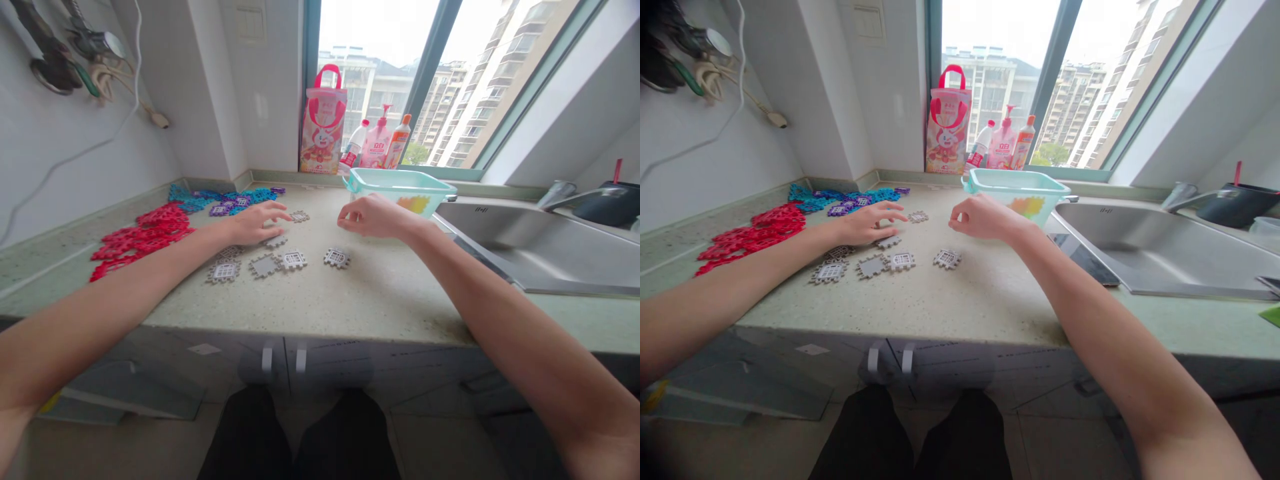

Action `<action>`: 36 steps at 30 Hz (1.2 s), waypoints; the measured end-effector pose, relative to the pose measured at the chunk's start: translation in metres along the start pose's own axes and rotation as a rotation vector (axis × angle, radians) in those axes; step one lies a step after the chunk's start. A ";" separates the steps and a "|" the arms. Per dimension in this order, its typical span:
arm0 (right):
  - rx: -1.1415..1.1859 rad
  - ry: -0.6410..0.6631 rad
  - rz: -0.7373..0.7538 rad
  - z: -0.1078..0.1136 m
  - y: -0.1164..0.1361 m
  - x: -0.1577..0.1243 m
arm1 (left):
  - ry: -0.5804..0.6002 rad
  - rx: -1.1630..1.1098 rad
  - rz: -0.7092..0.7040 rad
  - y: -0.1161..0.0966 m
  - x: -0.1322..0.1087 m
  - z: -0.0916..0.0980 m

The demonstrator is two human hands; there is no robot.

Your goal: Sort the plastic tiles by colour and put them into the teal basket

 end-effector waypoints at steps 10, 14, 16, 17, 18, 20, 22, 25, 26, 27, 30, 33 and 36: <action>0.043 0.521 -0.222 -0.026 0.026 -0.029 | 0.180 0.084 -0.004 -0.003 0.004 -0.035; 0.043 0.551 -0.248 -0.032 0.018 -0.030 | 0.114 0.049 -0.063 -0.015 0.005 -0.025; 0.048 0.559 -0.260 -0.035 0.014 -0.031 | 0.097 0.001 -0.116 -0.027 0.004 -0.021; 0.048 0.566 -0.262 -0.036 0.013 -0.031 | 0.091 -0.024 -0.137 -0.033 0.003 -0.020; 0.045 0.571 -0.260 -0.037 0.014 -0.032 | 0.086 -0.045 -0.147 -0.038 0.002 -0.018; 0.027 0.571 -0.253 -0.037 0.018 -0.033 | 0.070 -0.072 -0.132 -0.042 0.000 -0.015; 0.004 0.545 -0.228 -0.035 0.026 -0.033 | 0.051 -0.079 -0.099 -0.043 -0.002 -0.011; 0.014 0.495 -0.147 -0.033 0.043 -0.031 | 0.028 -0.069 -0.085 -0.040 -0.003 -0.007; 0.027 0.483 -0.120 -0.033 0.048 -0.031 | 0.025 -0.060 -0.079 -0.037 -0.002 -0.007; 0.039 0.471 -0.101 -0.034 0.050 -0.030 | 0.030 -0.048 -0.068 -0.034 -0.002 -0.008; 0.059 0.426 -0.074 -0.036 0.051 -0.027 | 0.076 -0.001 -0.021 -0.021 -0.002 -0.012; 0.107 0.319 -0.010 -0.037 0.052 -0.020 | 0.140 0.031 -0.009 -0.017 -0.003 -0.017; 0.197 0.153 0.092 -0.034 0.055 -0.013 | 0.203 0.065 -0.006 -0.021 -0.006 -0.021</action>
Point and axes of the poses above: each hand's wrist, its own x-axis towards the middle knuckle, its own z-axis out of the back of the hand, y = z × x, the point moved 10 cm from there along x, towards the middle knuckle, and after that the axes turned 14 degrees about -y, right-handed, at the moved point
